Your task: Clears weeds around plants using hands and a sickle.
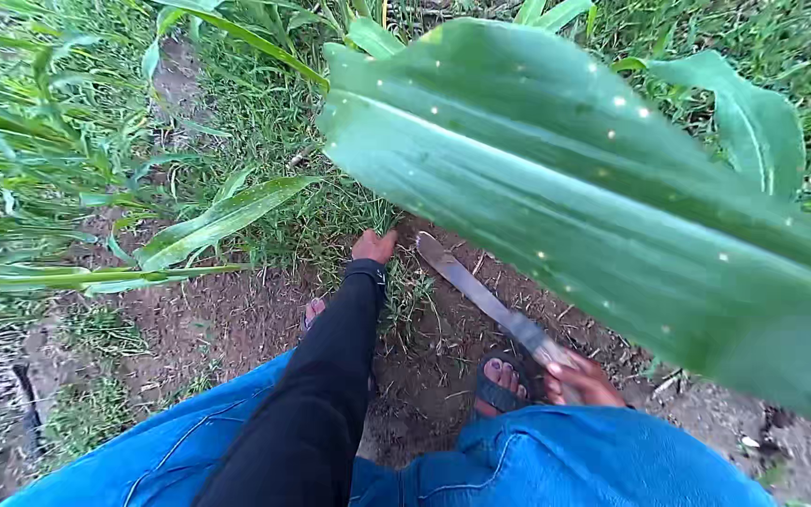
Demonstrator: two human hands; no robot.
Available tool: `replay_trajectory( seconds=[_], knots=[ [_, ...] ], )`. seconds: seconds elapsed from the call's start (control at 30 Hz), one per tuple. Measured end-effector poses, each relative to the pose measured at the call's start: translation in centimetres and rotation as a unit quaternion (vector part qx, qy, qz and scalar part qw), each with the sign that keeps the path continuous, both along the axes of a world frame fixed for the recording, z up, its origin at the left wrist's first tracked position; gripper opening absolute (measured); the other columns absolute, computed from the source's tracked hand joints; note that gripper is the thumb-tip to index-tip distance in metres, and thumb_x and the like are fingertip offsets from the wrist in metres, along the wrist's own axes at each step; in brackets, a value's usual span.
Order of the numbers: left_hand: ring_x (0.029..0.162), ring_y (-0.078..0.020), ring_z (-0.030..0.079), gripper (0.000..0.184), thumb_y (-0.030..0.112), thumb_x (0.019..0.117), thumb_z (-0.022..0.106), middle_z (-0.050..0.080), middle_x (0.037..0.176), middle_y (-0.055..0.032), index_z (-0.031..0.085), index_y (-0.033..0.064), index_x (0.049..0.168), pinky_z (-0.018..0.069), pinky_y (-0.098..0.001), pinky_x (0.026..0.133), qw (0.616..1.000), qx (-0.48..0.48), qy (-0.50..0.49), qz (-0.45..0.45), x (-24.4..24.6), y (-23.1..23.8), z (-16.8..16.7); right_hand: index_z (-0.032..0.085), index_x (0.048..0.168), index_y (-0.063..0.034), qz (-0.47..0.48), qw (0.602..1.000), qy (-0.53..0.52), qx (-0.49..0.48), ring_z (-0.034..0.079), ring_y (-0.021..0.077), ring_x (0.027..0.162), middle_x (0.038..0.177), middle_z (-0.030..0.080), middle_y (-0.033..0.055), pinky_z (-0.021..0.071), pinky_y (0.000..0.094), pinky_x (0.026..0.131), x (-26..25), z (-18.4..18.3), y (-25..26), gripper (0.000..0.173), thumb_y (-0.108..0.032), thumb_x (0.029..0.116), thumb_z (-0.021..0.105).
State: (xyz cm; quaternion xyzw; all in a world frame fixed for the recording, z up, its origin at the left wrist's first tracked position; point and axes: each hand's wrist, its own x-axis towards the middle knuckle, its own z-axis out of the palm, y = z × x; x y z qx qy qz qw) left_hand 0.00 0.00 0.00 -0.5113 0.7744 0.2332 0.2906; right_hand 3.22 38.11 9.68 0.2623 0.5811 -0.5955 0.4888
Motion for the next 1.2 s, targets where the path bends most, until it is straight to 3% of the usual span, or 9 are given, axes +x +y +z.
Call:
replay_trajectory(
  seconds=[0.2, 0.3, 0.37, 0.47, 0.63, 0.8, 0.93, 1.03, 1.2],
  knots=[
    [0.135, -0.0438, 0.054, 0.064, 0.05, 0.1065, 0.05, 0.059, 0.139, -0.0305, 0.058, -0.0057, 0.137, 0.0404, -0.062, 0.112, 0.997, 0.034, -0.011, 0.064, -0.6, 1.8, 4.1, 0.049, 0.145, 0.001, 0.174, 0.981, 0.074, 0.035, 0.06, 0.0192, 0.056, 0.082, 0.065, 0.013, 0.0543, 0.0351, 0.054, -3.9, -2.3, -8.8, 0.051, -0.001, 0.097, 0.065],
    [0.136, -0.0461, 0.052, 0.058, 0.04, 0.1086, 0.051, 0.056, 0.14, -0.0341, 0.056, -0.0108, 0.136, 0.0391, -0.0609, 0.113, 0.992, 0.051, 0.009, 0.114, -1.9, 3.6, 8.5, 0.056, 0.141, 0.0041, 0.283, 0.906, 0.314, 0.034, 0.073, 0.033, 0.093, 0.111, 0.072, 0.0236, 0.0582, 0.05, 0.089, -1.8, -3.2, -6.1, 0.06, 0.0, 0.0852, 0.077],
    [0.136, -0.0455, 0.052, 0.061, 0.044, 0.108, 0.051, 0.056, 0.141, -0.0328, 0.054, -0.0088, 0.139, 0.0392, -0.0618, 0.113, 0.987, 0.057, 0.011, 0.15, 0.9, 2.3, 6.8, 0.058, 0.139, 0.0068, 0.31, 0.849, 0.427, 0.005, 0.073, 0.0391, 0.099, 0.112, 0.072, 0.0267, 0.0572, 0.0561, 0.092, 0.0, -4.9, -2.3, 0.062, -0.006, 0.082, 0.077],
    [0.113, -0.0452, 0.066, 0.071, 0.056, 0.0959, 0.061, 0.067, 0.119, -0.0308, 0.061, -0.0057, 0.131, 0.0513, -0.0651, 0.096, 0.976, -0.053, 0.119, 0.177, 7.1, 0.5, -1.8, 0.06, 0.136, 0.0059, 0.232, 0.933, 0.274, 0.032, 0.068, 0.0197, 0.108, 0.12, 0.071, 0.02, 0.0512, 0.0356, 0.101, -0.4, -2.8, 5.0, 0.059, -0.003, 0.0806, 0.079],
    [0.142, -0.041, 0.046, 0.083, 0.04, 0.1005, 0.066, 0.045, 0.152, -0.0328, 0.028, -0.0074, 0.156, 0.0369, -0.0543, 0.117, 0.943, -0.003, 0.154, 0.296, 10.0, -0.3, -0.4, 0.063, 0.12, 0.0066, 0.071, 0.982, 0.173, -0.022, 0.068, -0.0062, 0.096, 0.101, 0.075, -0.0052, 0.055, 0.0149, 0.09, 2.8, -7.7, 16.2, 0.042, -0.004, 0.0801, 0.067],
    [0.137, -0.0427, 0.051, 0.078, 0.051, 0.0992, 0.065, 0.054, 0.143, -0.0325, 0.045, -0.0071, 0.147, 0.04, -0.0569, 0.114, 0.966, -0.01, 0.093, 0.239, 8.7, 0.0, -1.6, 0.052, 0.13, -0.0005, 0.084, 0.994, 0.017, -0.063, 0.057, 0.0099, 0.051, 0.07, 0.06, 0.0011, 0.0519, 0.0263, 0.049, -0.9, -6.8, 0.0, 0.038, -0.01, 0.0937, 0.059],
    [0.129, -0.0429, 0.057, 0.07, 0.051, 0.0988, 0.065, 0.059, 0.135, -0.0319, 0.054, -0.0067, 0.138, 0.0438, -0.0589, 0.11, 0.966, -0.04, 0.108, 0.23, 8.4, 0.1, -1.5, 0.053, 0.143, 0.0007, 0.145, 0.981, 0.131, -0.016, 0.061, 0.0157, 0.05, 0.083, 0.069, 0.0105, 0.0546, 0.0315, 0.046, -2.6, -7.2, -9.8, 0.061, -0.009, 0.0879, 0.076],
    [0.113, -0.0472, 0.065, 0.06, 0.05, 0.1008, 0.059, 0.068, 0.116, -0.0323, 0.066, -0.0062, 0.119, 0.0497, -0.0652, 0.097, 0.984, -0.096, 0.12, 0.093, 5.8, 0.8, -0.2, 0.049, 0.145, -0.0003, 0.131, 0.988, 0.081, -0.023, 0.058, 0.0148, 0.047, 0.074, 0.065, 0.0071, 0.0519, 0.0304, 0.044, -2.8, -7.8, -5.1, 0.06, -0.01, 0.0906, 0.072],
    [0.139, -0.0514, 0.047, 0.052, 0.028, 0.1018, 0.064, 0.051, 0.148, -0.0318, 0.055, -0.0018, 0.144, 0.0392, -0.0713, 0.108, 0.98, 0.008, -0.063, -0.186, -4.3, 2.3, 7.7, 0.052, 0.131, 0.0027, 0.073, 0.997, 0.021, -0.001, 0.062, 0.0056, 0.056, 0.071, 0.065, -0.0012, 0.0553, 0.0224, 0.055, 0.8, -5.9, 7.0, 0.048, -0.009, 0.0847, 0.062]
  ],
)
